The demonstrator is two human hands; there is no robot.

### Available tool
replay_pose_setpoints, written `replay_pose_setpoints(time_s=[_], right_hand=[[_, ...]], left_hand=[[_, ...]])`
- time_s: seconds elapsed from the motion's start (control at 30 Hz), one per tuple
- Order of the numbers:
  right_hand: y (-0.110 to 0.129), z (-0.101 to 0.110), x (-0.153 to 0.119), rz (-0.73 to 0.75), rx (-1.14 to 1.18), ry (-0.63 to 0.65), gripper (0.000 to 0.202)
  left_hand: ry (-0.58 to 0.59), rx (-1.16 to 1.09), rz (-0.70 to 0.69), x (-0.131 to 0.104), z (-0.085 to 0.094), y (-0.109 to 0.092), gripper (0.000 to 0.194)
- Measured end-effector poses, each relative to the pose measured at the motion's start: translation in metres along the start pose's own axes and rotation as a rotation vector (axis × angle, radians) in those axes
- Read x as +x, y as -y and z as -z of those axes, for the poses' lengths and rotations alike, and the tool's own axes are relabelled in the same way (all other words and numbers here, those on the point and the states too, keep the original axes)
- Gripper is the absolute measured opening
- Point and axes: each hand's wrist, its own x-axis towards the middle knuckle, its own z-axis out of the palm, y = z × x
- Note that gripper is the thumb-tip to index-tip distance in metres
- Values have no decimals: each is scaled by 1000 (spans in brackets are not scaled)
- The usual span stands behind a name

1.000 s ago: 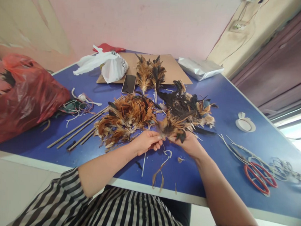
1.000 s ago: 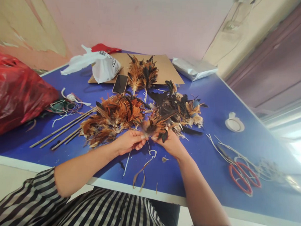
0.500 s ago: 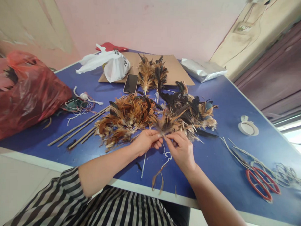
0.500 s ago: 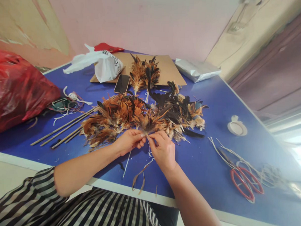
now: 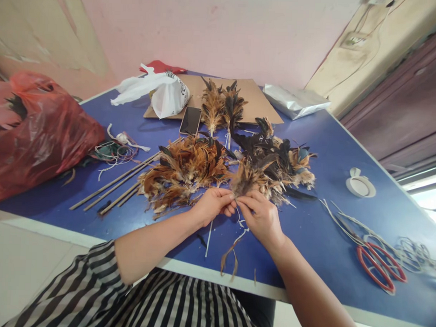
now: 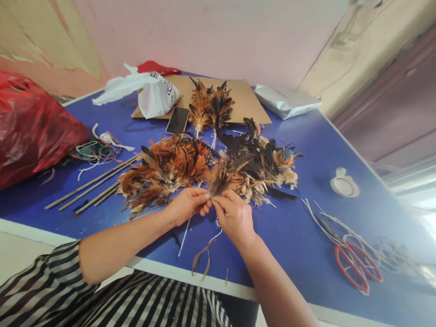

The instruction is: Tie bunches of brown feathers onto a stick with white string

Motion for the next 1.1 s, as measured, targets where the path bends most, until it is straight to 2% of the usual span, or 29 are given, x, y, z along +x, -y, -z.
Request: replay_pose_setpoints(time_s=[0.27, 0.4, 0.53, 0.8, 0.93, 1.1], right_hand=[[4, 4, 0, 14, -113, 54, 21], [7, 7, 3, -23, -99, 46, 19], [6, 8, 3, -35, -61, 33, 18], [1, 6, 2, 52, -107, 33, 17], [0, 9, 3, 23, -4, 1, 15], [-4, 13, 4, 29, 116, -18, 12]], left_hand=[[4, 308, -137, -2, 1, 0, 25], [4, 352, -99, -2, 1, -1, 26], [3, 242, 8, 1, 2, -1, 25], [67, 94, 127, -2, 3, -3, 23], [141, -63, 270, 0, 9, -5, 18], [176, -262, 459, 2, 14, -11, 3]])
